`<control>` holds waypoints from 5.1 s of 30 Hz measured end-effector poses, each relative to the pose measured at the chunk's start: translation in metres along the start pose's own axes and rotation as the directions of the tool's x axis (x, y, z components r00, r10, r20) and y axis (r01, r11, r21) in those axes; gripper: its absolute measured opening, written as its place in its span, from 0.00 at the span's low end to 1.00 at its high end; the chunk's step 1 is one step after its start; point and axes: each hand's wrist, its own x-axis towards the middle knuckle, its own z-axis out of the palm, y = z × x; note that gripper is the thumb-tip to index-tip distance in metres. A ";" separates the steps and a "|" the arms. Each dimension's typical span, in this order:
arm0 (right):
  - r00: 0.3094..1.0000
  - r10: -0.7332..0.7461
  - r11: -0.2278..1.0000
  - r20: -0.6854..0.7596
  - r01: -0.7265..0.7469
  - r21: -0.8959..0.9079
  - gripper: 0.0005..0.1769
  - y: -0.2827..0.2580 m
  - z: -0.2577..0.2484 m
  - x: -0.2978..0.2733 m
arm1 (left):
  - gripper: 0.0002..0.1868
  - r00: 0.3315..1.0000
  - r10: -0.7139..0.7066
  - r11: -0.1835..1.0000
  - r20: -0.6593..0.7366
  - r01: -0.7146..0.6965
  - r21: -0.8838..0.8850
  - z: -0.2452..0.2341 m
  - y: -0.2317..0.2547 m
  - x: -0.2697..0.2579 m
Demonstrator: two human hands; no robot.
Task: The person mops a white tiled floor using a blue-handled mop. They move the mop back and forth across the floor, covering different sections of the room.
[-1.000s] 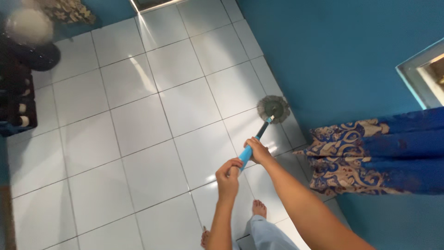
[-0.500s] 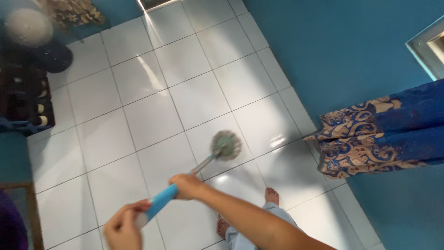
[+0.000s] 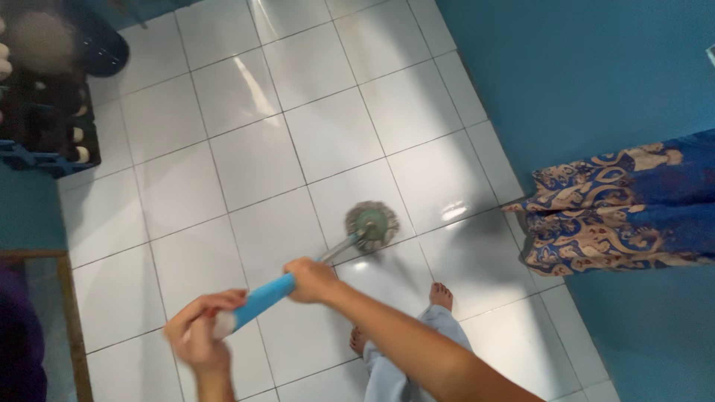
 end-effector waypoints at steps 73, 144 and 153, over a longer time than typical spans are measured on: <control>0.956 -0.224 0.958 -0.190 0.252 0.138 0.09 -0.057 0.155 0.010 | 0.17 0.961 -0.188 0.954 -0.203 0.227 0.194 -0.107 0.031 -0.061; 0.909 -0.220 0.974 -0.354 0.182 -0.138 0.16 0.258 -0.123 0.032 | 0.19 0.985 -0.170 0.980 0.006 0.168 0.110 0.228 -0.083 0.033; 0.923 -0.342 0.914 -0.177 0.371 0.166 0.07 0.045 -0.043 0.052 | 0.20 0.953 -0.149 0.829 -0.264 0.266 0.492 0.122 0.089 0.038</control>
